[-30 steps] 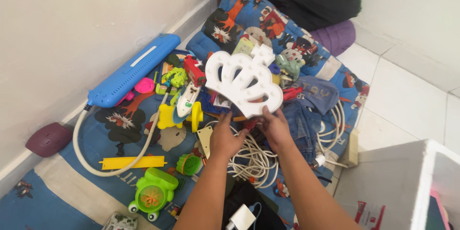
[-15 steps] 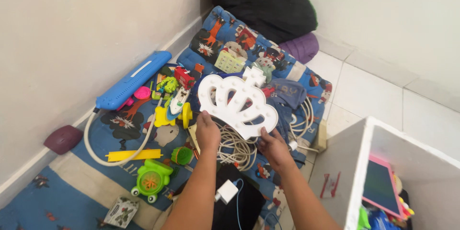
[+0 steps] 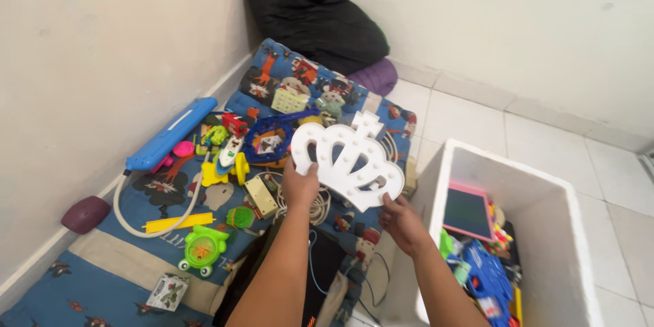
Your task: The person kneels on the floor beside a mattress covered with scattered toys and picks the toys up one at a time, placing them into a white styrofoam box on the floor. They handle items including a toy crown, a toy shark, a green frog toy, an orange toy boat, a toy helmet, and small assorted toys, clearing them off the mattress into the box.
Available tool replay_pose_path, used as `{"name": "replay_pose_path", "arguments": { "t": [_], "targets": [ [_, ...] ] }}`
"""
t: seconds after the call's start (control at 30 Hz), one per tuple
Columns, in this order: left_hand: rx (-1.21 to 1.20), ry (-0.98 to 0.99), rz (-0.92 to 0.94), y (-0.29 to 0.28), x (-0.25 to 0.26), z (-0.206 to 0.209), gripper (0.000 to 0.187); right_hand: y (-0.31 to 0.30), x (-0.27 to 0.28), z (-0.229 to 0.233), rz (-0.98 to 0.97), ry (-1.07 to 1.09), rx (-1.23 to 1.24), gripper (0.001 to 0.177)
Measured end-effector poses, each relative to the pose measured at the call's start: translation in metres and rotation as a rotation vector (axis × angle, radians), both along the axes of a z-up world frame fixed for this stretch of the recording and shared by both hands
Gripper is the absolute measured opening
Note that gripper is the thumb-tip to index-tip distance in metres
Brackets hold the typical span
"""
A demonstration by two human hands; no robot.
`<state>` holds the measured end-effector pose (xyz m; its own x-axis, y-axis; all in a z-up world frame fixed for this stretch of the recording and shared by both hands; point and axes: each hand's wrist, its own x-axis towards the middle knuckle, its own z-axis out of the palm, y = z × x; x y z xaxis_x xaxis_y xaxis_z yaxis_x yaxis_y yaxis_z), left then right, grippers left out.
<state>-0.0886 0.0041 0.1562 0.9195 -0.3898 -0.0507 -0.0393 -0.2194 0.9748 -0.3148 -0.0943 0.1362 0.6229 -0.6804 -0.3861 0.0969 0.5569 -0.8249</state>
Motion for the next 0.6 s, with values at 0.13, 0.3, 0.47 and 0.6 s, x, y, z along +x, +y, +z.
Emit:
{"name": "replay_pose_path", "arguments": {
  "t": [0.13, 0.3, 0.47, 0.6],
  "targets": [
    [0.012, -0.074, -0.06, -0.008, -0.043, 0.021, 0.066, -0.001, -0.046, 0.006, -0.057, -0.038, -0.004, 0.027],
    [0.045, -0.133, -0.15, -0.014, -0.098, 0.039, 0.071, -0.005, -0.102, 0.01, -0.114, -0.029, 0.022, 0.025],
    [0.094, -0.187, -0.229, -0.016, -0.15, 0.045, 0.077, -0.004, -0.157, 0.009, -0.139, -0.034, -0.011, 0.025],
    [0.151, -0.223, -0.278, -0.021, -0.187, 0.049, 0.079, 0.0, -0.197, 0.015, -0.192, -0.029, -0.031, 0.027]
  ]
}}
